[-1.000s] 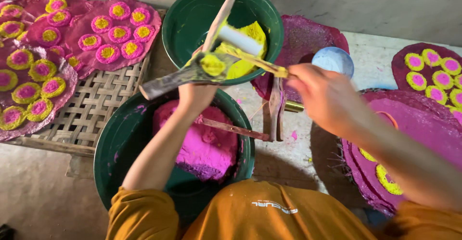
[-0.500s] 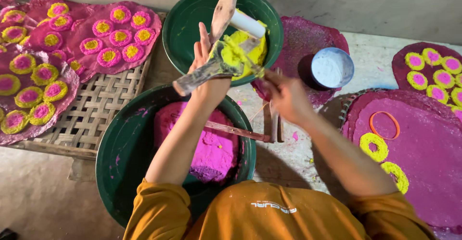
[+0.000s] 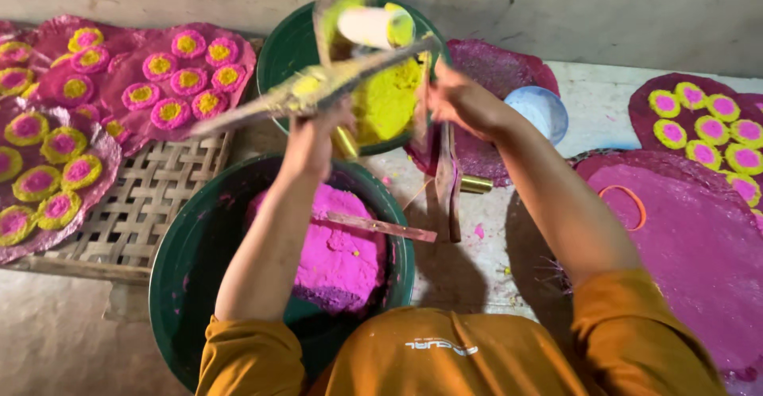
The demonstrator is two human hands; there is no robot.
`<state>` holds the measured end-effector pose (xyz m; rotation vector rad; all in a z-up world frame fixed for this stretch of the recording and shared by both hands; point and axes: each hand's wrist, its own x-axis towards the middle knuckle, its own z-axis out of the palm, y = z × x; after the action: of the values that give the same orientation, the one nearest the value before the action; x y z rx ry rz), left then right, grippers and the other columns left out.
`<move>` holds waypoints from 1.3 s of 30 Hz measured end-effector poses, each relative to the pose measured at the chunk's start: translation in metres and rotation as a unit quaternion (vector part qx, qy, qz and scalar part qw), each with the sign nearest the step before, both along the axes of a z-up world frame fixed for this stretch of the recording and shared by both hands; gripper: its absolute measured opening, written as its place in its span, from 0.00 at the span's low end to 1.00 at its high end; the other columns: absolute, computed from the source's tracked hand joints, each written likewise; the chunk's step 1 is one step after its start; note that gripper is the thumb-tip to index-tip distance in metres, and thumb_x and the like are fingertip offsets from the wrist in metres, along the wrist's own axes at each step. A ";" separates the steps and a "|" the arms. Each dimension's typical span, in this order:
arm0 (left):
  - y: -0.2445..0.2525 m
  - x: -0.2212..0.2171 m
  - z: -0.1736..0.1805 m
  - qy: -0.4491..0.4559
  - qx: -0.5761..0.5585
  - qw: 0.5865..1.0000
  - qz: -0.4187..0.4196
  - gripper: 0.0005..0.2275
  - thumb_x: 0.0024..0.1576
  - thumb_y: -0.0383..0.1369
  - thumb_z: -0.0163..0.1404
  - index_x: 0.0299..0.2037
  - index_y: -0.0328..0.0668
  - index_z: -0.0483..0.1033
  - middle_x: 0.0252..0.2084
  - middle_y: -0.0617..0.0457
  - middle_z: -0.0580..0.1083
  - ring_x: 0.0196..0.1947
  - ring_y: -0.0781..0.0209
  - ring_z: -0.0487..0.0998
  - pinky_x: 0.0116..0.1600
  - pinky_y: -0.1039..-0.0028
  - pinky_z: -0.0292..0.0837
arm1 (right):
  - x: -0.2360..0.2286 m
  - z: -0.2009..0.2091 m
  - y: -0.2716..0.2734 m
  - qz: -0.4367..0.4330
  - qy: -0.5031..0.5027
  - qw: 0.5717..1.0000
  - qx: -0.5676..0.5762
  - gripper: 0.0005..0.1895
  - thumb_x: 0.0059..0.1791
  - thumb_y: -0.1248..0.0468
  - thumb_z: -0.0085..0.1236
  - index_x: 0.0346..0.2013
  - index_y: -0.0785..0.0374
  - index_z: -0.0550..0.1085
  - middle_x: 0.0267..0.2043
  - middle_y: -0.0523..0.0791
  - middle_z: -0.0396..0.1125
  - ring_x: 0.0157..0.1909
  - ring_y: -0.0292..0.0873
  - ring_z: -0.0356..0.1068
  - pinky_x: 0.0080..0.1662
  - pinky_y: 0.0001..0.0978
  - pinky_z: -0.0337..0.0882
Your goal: The person prepares colored dough and uses a handheld mold tool to shape dough into small floral patterns onto large circular bases.
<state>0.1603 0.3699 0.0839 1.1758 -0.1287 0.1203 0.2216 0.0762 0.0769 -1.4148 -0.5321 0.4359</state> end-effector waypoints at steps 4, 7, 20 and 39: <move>-0.037 -0.058 0.012 0.242 -0.122 0.915 -0.299 0.14 0.45 0.27 0.51 0.41 0.28 0.71 0.33 0.47 0.72 0.33 0.56 0.74 0.37 0.56 0.75 | -0.039 0.041 0.028 -0.066 -0.215 0.962 0.158 0.37 0.57 0.47 0.55 0.72 0.66 0.56 0.73 0.60 0.53 0.71 0.61 0.60 0.64 0.59 0.70; -0.067 -0.090 0.012 0.271 -0.198 0.852 -0.401 0.17 0.44 0.28 0.51 0.44 0.29 0.72 0.34 0.48 0.74 0.34 0.58 0.76 0.40 0.58 0.79 | -0.090 0.064 0.033 0.055 -0.055 0.876 0.477 0.45 0.57 0.43 0.52 0.80 0.43 0.38 0.75 0.62 0.55 0.65 0.65 0.66 0.60 0.54 0.73; -0.071 -0.153 0.009 -0.422 0.584 0.680 -0.137 0.10 0.55 0.33 0.55 0.45 0.42 0.74 0.38 0.52 0.76 0.38 0.57 0.77 0.41 0.65 0.73 | -0.244 0.103 -0.055 -0.047 -0.507 0.859 -0.061 0.29 0.55 0.55 0.48 0.72 0.47 0.58 0.67 0.67 0.58 0.63 0.69 0.70 0.57 0.56 0.76; -0.256 -0.103 0.042 -0.073 0.070 0.782 -0.616 0.25 0.57 0.22 0.59 0.65 0.34 0.65 0.61 0.49 0.72 0.60 0.57 0.75 0.66 0.63 0.75 | -0.316 0.024 -0.230 0.044 0.151 0.987 0.034 0.56 0.50 0.25 0.46 0.69 0.74 0.65 0.50 0.52 0.69 0.49 0.46 0.69 0.52 0.42 0.71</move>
<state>0.0575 0.1144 0.1262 1.0256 -1.0338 -0.9795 -0.0940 -0.1533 0.1005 -1.2353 -0.3592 0.6847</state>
